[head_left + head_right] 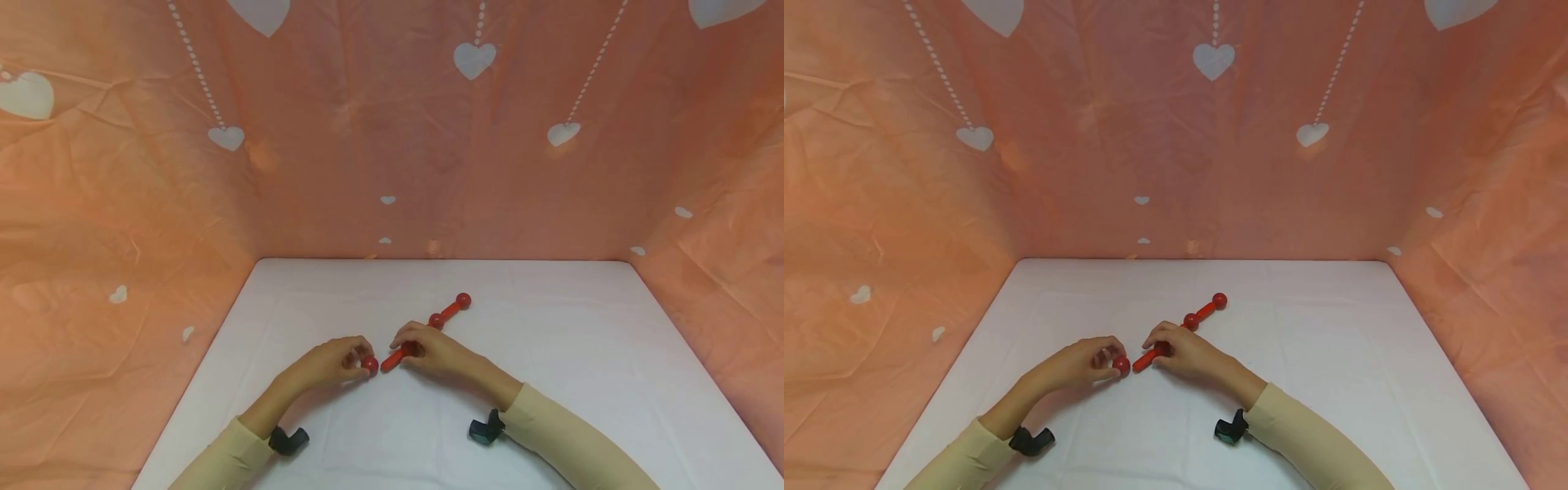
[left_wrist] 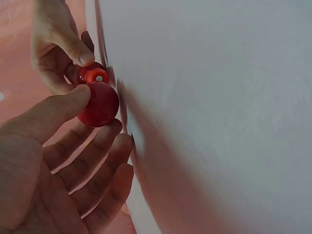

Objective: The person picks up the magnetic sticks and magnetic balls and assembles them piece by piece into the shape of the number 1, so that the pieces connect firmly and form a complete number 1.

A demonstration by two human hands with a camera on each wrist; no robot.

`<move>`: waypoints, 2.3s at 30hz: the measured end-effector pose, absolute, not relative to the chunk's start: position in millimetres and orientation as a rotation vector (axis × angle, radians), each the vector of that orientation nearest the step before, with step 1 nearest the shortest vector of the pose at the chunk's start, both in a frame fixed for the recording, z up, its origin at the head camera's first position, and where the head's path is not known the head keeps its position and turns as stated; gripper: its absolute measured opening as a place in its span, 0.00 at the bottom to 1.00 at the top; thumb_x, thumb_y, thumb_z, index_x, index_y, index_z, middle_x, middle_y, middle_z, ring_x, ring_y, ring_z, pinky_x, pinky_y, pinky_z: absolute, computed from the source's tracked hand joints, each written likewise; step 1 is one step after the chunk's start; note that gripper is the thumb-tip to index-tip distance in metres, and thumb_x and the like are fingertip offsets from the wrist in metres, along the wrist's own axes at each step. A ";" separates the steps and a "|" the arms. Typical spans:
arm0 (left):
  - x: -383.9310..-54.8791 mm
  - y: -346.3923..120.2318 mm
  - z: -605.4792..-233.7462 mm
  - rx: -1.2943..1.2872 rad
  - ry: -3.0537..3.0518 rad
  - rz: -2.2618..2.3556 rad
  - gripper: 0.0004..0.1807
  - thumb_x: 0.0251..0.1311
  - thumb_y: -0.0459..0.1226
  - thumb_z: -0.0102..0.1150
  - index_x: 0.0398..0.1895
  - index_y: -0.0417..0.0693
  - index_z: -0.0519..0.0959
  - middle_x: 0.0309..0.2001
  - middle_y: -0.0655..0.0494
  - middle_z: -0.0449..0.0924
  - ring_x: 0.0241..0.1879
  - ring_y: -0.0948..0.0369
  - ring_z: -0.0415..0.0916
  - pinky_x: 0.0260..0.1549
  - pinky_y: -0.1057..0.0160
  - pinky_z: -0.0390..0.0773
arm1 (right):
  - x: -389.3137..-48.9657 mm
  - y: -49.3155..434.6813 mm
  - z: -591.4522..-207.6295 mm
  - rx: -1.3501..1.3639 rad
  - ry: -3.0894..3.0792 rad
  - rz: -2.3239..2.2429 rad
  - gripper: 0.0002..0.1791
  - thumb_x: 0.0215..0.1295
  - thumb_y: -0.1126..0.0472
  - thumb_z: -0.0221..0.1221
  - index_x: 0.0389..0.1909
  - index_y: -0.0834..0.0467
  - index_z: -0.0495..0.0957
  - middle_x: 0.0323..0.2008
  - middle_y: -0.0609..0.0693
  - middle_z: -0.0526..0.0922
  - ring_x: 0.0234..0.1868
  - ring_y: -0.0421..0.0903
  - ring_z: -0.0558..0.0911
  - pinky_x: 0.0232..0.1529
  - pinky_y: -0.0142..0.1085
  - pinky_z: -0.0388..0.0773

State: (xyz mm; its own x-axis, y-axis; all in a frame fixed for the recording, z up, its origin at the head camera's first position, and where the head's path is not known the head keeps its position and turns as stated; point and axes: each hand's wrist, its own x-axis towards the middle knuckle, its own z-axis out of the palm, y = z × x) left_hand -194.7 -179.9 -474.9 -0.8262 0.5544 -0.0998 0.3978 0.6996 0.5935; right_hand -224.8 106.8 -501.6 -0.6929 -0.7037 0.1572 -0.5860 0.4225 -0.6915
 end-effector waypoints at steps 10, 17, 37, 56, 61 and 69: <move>-195.2 -183.3 -476.6 0.865 2.628 0.856 0.15 0.65 0.39 0.76 0.51 0.54 0.81 0.41 0.60 0.81 0.40 0.61 0.77 0.38 0.65 0.77 | -225.6 104.6 -502.0 -1.105 2.549 -1.044 0.14 0.72 0.65 0.68 0.55 0.52 0.89 0.51 0.43 0.82 0.53 0.41 0.80 0.59 0.35 0.81; -196.0 -184.1 -477.2 0.830 2.566 0.911 0.16 0.65 0.37 0.76 0.52 0.52 0.81 0.40 0.62 0.81 0.38 0.62 0.75 0.39 0.65 0.78 | -225.3 103.3 -503.8 -1.066 2.567 -1.038 0.13 0.72 0.64 0.69 0.54 0.51 0.89 0.49 0.42 0.82 0.51 0.40 0.80 0.56 0.34 0.82; -195.2 -183.6 -477.3 0.888 2.491 0.981 0.17 0.64 0.35 0.76 0.52 0.50 0.80 0.43 0.61 0.83 0.37 0.65 0.75 0.38 0.66 0.78 | -222.1 104.0 -501.1 -1.007 2.560 -1.060 0.12 0.73 0.63 0.69 0.54 0.49 0.88 0.49 0.40 0.82 0.50 0.40 0.79 0.54 0.35 0.80; -193.9 -175.7 -482.9 0.847 2.503 0.945 0.17 0.65 0.37 0.76 0.52 0.55 0.79 0.44 0.64 0.83 0.37 0.65 0.76 0.38 0.65 0.78 | -224.6 105.1 -504.0 -1.128 2.563 -1.090 0.11 0.73 0.66 0.68 0.52 0.52 0.87 0.50 0.45 0.84 0.50 0.41 0.80 0.54 0.36 0.79; -193.1 -175.5 -483.2 0.834 2.494 0.938 0.17 0.64 0.37 0.77 0.51 0.55 0.79 0.42 0.64 0.83 0.36 0.66 0.76 0.38 0.65 0.78 | -223.5 105.2 -503.3 -1.120 2.569 -1.080 0.12 0.73 0.66 0.68 0.53 0.52 0.87 0.50 0.45 0.84 0.50 0.42 0.80 0.56 0.37 0.80; -192.9 -175.7 -481.2 0.834 2.499 0.921 0.18 0.64 0.37 0.77 0.53 0.55 0.79 0.43 0.64 0.84 0.37 0.66 0.76 0.39 0.65 0.79 | -220.9 109.9 -501.7 -1.060 2.565 -1.112 0.18 0.71 0.64 0.70 0.60 0.53 0.84 0.54 0.45 0.82 0.49 0.41 0.79 0.53 0.34 0.80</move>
